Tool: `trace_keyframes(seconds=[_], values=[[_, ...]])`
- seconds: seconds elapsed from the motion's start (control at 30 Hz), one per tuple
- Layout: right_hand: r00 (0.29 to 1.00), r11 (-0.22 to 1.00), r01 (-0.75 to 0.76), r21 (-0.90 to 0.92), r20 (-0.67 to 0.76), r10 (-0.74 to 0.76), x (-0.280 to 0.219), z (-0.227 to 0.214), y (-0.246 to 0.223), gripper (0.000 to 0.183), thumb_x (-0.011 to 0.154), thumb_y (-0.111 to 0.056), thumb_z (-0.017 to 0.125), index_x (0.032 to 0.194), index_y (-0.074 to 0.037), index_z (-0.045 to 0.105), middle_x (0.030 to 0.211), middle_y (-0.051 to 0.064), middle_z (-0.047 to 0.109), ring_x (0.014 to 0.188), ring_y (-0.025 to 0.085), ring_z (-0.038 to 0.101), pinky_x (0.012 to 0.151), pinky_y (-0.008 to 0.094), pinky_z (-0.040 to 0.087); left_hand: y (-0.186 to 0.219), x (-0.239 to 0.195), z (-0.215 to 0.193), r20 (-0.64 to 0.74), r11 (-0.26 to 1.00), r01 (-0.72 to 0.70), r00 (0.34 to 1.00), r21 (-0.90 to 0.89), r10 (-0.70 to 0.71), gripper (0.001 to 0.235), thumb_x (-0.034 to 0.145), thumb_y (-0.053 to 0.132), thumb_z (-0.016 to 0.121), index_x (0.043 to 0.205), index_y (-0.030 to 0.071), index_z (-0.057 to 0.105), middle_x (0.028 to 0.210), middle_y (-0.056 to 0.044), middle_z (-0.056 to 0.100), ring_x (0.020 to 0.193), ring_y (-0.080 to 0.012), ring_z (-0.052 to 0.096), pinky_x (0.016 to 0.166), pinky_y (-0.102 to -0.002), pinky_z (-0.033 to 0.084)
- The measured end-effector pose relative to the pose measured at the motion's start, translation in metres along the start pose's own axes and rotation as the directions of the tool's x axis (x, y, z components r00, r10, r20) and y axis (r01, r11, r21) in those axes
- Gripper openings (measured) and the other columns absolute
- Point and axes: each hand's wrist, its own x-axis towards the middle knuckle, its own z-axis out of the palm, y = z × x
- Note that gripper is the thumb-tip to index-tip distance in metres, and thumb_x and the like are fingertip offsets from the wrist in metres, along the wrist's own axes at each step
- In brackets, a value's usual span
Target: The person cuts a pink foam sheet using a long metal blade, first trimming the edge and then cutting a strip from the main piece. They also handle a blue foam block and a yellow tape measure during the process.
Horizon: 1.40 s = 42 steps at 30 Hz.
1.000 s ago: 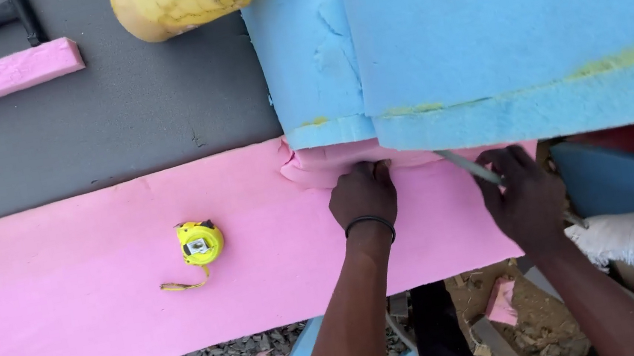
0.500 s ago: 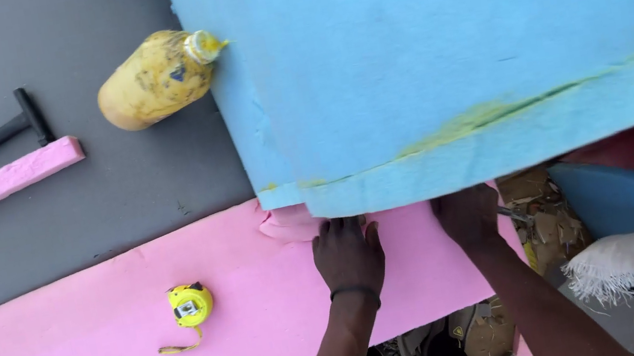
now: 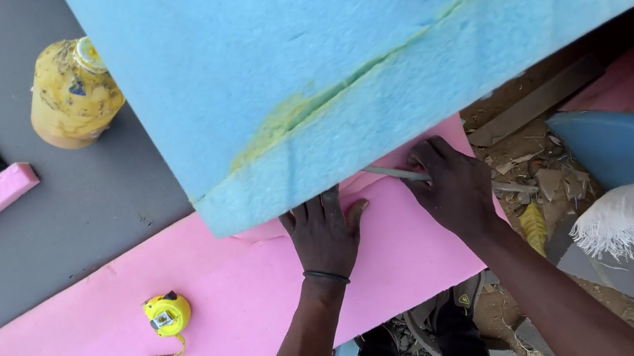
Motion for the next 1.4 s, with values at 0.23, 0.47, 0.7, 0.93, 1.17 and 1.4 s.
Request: trace_keyframes(seconds=[0.23, 0.47, 0.7, 0.93, 1.17, 1.4], values=[[0.948, 0.969, -0.247, 0.029, 0.214, 0.236, -0.062, -0.041, -0.016, 0.029, 0.116, -0.060, 0.079, 0.109, -0.031, 0.081, 0.085, -0.001, 0.076, 0.075, 0.038, 0.086, 0.066, 0.054, 0.070, -0.005, -0.020, 0.024, -0.015, 0.996, -0.027, 0.999, 0.080, 0.029, 0.060, 0.119, 0.071, 0.068, 0.143, 0.017, 0.075, 0.101, -0.010, 0.066, 0.106, -0.0421, 0.075, 0.101, -0.063, 0.056], [0.913, 0.920, -0.377, -0.110, 0.121, 0.389, -0.067, -0.008, 0.019, 0.041, 0.101, -0.053, 0.101, 0.095, -0.020, 0.077, 0.089, 0.013, 0.074, 0.081, 0.050, 0.082, 0.067, 0.066, 0.064, 0.012, 0.002, 0.001, 0.004, 0.999, 0.028, 1.000, -0.018, -0.028, 0.073, 0.118, 0.064, 0.071, 0.173, 0.018, 0.062, 0.140, -0.017, 0.068, 0.143, -0.0526, 0.069, 0.123, -0.075, 0.051], [0.963, 0.981, -0.181, -0.066, 0.188, 0.191, -0.052, -0.070, 0.020, 0.059, 0.113, -0.065, 0.094, 0.088, -0.016, 0.072, 0.096, 0.002, 0.077, 0.073, 0.032, 0.070, 0.069, 0.053, 0.048, 0.008, 0.008, -0.024, 0.063, 1.000, 0.030, 0.998, 0.008, -0.030, 0.063, 0.127, 0.059, 0.067, 0.168, 0.011, 0.071, 0.169, -0.021, 0.072, 0.155, -0.0545, 0.065, 0.127, -0.072, 0.053], [0.708, 0.654, -0.706, 0.271, 0.294, 0.643, -0.124, -0.120, -0.071, 0.028, 0.121, -0.025, 0.076, 0.143, -0.009, 0.081, 0.111, 0.010, 0.085, 0.067, 0.018, 0.067, 0.051, 0.034, 0.050, 0.009, 0.020, -0.083, 0.122, 0.984, 0.040, 0.992, -0.175, -0.019, 0.053, 0.128, 0.045, 0.064, 0.169, 0.011, 0.068, 0.154, -0.022, 0.072, 0.141, -0.0496, 0.066, 0.130, -0.069, 0.047], [0.362, 0.023, -0.743, 0.668, 0.374, 0.854, -0.041, -0.116, -0.194, 0.033, 0.129, -0.011, 0.063, 0.162, -0.005, 0.067, 0.095, 0.018, 0.092, 0.065, 0.027, 0.089, 0.050, 0.031, 0.070, -0.078, -0.033, -0.132, 0.304, 0.938, 0.283, 0.928, -0.202, -0.215, 0.042, 0.105, 0.052, 0.095, 0.105, 0.018, 0.071, 0.104, -0.007, 0.076, 0.093, -0.0378, 0.073, 0.080, -0.056, 0.053], [0.321, 0.045, -0.586, 0.809, 0.180, 0.930, 0.010, -0.058, -0.216, 0.070, 0.119, 0.006, 0.059, 0.185, -0.019, 0.057, 0.105, 0.011, 0.089, 0.073, 0.014, 0.073, 0.049, 0.029, 0.059, -0.093, 0.023, -0.133, 0.711, 0.757, 0.518, 0.347, 0.399, -0.612, 0.089, 0.079, 0.116, 0.070, 0.081, 0.027, 0.064, 0.082, 0.004, 0.085, 0.094, -0.0302, 0.082, 0.081, -0.048, 0.055]])
